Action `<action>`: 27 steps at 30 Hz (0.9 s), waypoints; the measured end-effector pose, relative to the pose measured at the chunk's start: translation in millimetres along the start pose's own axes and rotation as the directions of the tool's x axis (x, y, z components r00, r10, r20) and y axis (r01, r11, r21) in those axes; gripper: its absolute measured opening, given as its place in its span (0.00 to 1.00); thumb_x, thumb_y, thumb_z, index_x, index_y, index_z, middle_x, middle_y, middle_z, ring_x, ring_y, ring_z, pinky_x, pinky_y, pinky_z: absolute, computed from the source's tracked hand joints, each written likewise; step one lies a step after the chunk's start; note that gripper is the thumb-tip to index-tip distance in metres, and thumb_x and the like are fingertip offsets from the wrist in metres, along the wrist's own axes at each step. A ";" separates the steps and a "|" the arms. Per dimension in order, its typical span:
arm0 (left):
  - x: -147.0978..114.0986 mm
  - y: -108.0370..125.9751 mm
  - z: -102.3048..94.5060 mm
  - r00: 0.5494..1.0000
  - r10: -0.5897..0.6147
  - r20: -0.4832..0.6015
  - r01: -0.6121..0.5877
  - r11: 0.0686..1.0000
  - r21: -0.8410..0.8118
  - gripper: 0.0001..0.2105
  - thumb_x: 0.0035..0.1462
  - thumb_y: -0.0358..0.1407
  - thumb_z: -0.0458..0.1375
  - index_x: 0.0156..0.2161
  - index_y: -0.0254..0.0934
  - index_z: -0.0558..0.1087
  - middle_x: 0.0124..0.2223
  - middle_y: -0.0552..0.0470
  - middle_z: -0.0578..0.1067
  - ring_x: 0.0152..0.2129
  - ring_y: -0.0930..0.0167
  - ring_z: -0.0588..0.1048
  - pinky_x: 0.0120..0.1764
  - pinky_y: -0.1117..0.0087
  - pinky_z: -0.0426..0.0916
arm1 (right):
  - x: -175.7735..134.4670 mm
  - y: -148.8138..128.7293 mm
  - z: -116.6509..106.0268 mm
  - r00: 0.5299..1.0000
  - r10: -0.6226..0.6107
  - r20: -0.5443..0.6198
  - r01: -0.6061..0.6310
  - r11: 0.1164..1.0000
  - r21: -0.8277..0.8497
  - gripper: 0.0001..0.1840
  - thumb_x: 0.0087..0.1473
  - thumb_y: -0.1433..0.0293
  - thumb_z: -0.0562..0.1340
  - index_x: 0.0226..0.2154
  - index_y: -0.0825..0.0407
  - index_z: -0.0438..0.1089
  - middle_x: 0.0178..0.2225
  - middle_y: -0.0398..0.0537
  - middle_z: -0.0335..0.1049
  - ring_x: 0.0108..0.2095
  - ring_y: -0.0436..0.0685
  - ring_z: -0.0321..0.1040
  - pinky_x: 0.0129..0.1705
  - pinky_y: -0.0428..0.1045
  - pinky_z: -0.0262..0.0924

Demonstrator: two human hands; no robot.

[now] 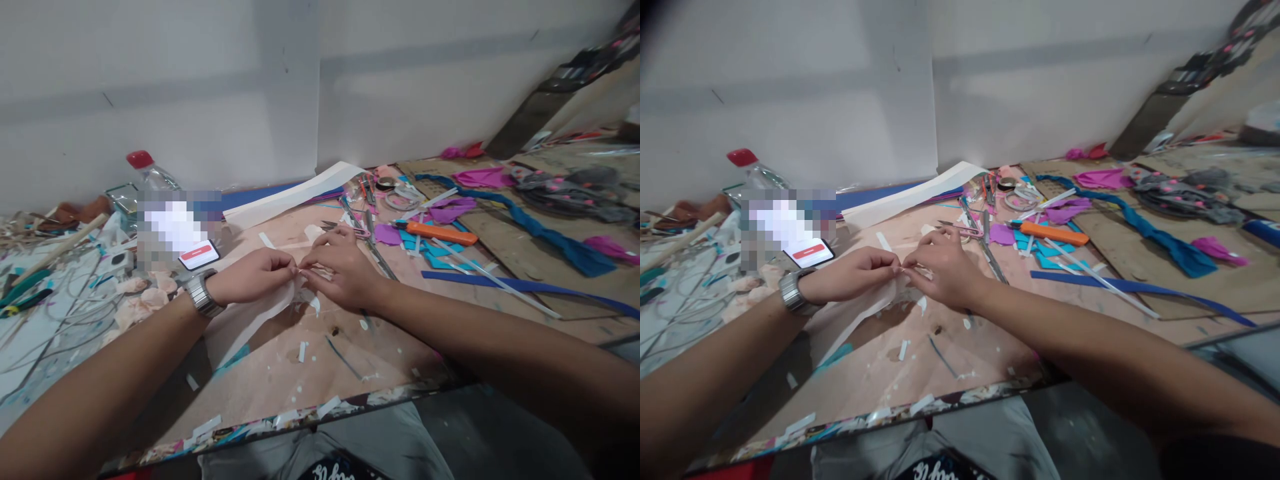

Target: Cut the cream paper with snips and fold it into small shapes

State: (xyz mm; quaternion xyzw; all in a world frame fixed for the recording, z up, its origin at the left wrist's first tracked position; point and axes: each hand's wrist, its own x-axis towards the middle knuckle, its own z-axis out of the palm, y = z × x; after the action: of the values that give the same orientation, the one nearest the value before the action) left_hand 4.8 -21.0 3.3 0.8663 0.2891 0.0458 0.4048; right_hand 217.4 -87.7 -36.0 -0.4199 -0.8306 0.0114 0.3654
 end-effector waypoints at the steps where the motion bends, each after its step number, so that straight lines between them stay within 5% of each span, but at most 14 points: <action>1: -0.1 0.2 0.5 1.000 0.000 -0.002 0.000 1.000 0.007 0.15 0.66 0.43 0.51 0.32 0.35 0.71 0.27 0.57 0.65 0.25 0.74 0.61 0.29 0.72 0.55 | -0.1 -0.3 0.0 1.000 0.005 0.002 -0.005 1.000 -0.003 0.05 0.61 0.68 0.63 0.34 0.48 0.76 0.32 0.44 0.80 0.41 0.59 0.70 0.56 0.62 0.45; 27: -3.2 11.3 12.5 0.986 0.110 -0.124 -0.059 0.931 0.361 0.12 0.68 0.37 0.52 0.39 0.36 0.76 0.30 0.54 0.76 0.25 0.73 0.68 0.32 0.70 0.55 | -0.7 2.4 5.5 0.993 0.066 0.098 -0.068 0.998 0.014 0.04 0.58 0.72 0.60 0.32 0.51 0.70 0.32 0.46 0.74 0.42 0.60 0.68 0.53 0.60 0.45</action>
State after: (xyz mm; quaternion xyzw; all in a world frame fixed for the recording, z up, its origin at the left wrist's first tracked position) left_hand 11.3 -36.9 3.7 0.9315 0.2831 0.0716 0.2170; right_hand 216.0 -85.0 -41.3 -0.4432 -0.8329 0.0514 0.3273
